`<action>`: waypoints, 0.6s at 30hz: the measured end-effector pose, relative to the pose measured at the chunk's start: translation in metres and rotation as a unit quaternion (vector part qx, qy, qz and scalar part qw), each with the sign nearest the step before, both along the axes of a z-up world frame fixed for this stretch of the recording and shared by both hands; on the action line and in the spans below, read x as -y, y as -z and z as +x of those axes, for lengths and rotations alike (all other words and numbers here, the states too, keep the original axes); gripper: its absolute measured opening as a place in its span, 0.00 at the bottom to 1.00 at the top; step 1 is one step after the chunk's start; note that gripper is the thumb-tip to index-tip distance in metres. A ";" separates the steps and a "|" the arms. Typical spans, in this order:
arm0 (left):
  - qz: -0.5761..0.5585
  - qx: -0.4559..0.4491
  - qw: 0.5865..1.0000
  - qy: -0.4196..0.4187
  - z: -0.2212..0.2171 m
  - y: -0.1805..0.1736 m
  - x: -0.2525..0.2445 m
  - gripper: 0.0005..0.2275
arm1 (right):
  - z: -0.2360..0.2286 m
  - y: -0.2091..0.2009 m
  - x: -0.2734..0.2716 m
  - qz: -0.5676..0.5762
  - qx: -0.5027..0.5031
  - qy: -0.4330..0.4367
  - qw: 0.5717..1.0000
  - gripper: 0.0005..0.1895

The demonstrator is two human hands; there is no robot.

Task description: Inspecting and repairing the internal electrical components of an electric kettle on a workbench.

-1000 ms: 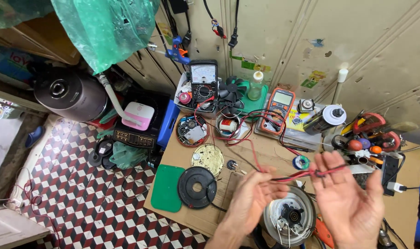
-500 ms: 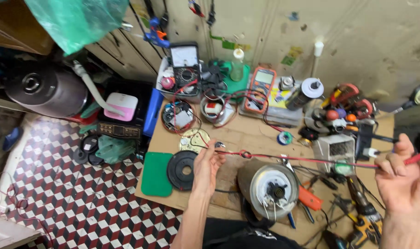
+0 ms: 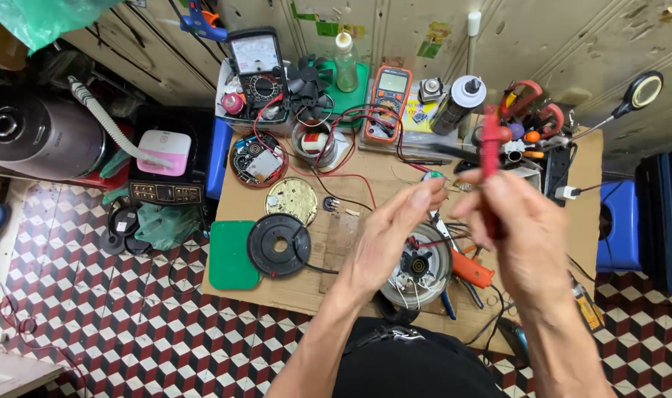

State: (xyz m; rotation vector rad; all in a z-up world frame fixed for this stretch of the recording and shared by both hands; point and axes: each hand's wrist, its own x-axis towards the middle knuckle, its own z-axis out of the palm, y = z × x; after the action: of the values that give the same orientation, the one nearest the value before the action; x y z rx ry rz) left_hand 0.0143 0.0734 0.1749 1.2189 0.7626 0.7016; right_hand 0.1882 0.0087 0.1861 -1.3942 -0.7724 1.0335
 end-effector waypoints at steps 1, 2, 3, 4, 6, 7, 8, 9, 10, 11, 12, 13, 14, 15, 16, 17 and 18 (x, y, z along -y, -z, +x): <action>-0.002 -0.001 1.000 -0.001 0.008 0.002 -0.001 0.25 | -0.009 0.000 -0.003 -0.002 -0.001 -0.001 1.000 0.18; -0.012 0.041 0.999 -0.008 0.015 0.004 -0.003 0.24 | -0.019 -0.001 -0.007 -0.007 0.101 -0.038 0.994 0.19; -0.018 0.081 0.996 -0.017 0.022 0.004 -0.009 0.24 | -0.028 -0.002 -0.015 -0.008 0.201 -0.075 0.977 0.20; -0.016 0.079 0.997 -0.020 0.020 0.001 -0.010 0.24 | -0.025 -0.003 -0.018 -0.006 0.199 -0.078 0.977 0.20; -0.002 0.062 0.996 -0.068 0.016 -0.006 -0.012 0.23 | -0.018 -0.005 -0.025 -0.015 0.327 -0.173 0.929 0.21; -0.002 0.063 0.996 -0.067 0.007 -0.010 -0.014 0.23 | -0.011 0.003 -0.026 -0.016 0.328 -0.171 0.929 0.21; 0.037 0.011 0.998 -0.058 -0.001 -0.013 -0.016 0.22 | -0.003 0.011 -0.026 -0.004 0.254 -0.175 0.951 0.23; 0.074 -0.041 0.995 -0.051 -0.010 -0.015 -0.017 0.21 | 0.005 0.020 -0.026 0.007 0.178 -0.180 0.968 0.25; 0.073 -0.040 0.995 -0.051 -0.011 -0.023 -0.017 0.21 | 0.004 0.016 -0.030 0.006 0.178 -0.180 0.967 0.25; 0.117 -0.094 0.989 -0.009 -0.013 -0.030 -0.017 0.20 | 0.003 0.013 -0.035 0.014 0.036 -0.149 0.988 0.27; 0.160 -0.147 0.975 0.034 -0.015 -0.038 -0.017 0.18 | 0.001 0.010 -0.040 0.021 -0.108 -0.115 0.987 0.30; 0.161 -0.147 0.975 0.035 -0.014 -0.036 -0.016 0.18 | -0.003 -0.001 -0.044 0.022 -0.107 -0.113 0.987 0.30; 0.180 -0.188 0.962 0.084 -0.012 -0.033 -0.014 0.16 | -0.007 -0.011 -0.049 0.019 -0.201 -0.123 0.972 0.30; 0.198 -0.229 0.944 0.131 -0.009 -0.031 -0.012 0.14 | -0.010 -0.022 -0.054 0.014 -0.293 -0.132 0.947 0.30; 0.198 -0.228 0.944 0.131 -0.010 -0.024 -0.010 0.14 | -0.004 -0.015 -0.054 0.014 -0.292 -0.132 0.947 0.30; 0.197 -0.224 0.944 0.139 -0.012 -0.016 -0.007 0.13 | 0.001 -0.008 -0.054 0.059 -0.320 -0.129 0.937 0.26; 0.195 -0.220 0.944 0.147 -0.013 -0.007 -0.003 0.11 | 0.006 0.001 -0.053 0.105 -0.347 -0.124 0.924 0.23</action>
State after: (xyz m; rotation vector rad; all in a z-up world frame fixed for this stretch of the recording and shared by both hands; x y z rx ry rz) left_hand 0.0011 0.0769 0.1824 1.8486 0.8010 0.3383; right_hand 0.1946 0.0619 0.1855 -0.6690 -0.5067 1.4797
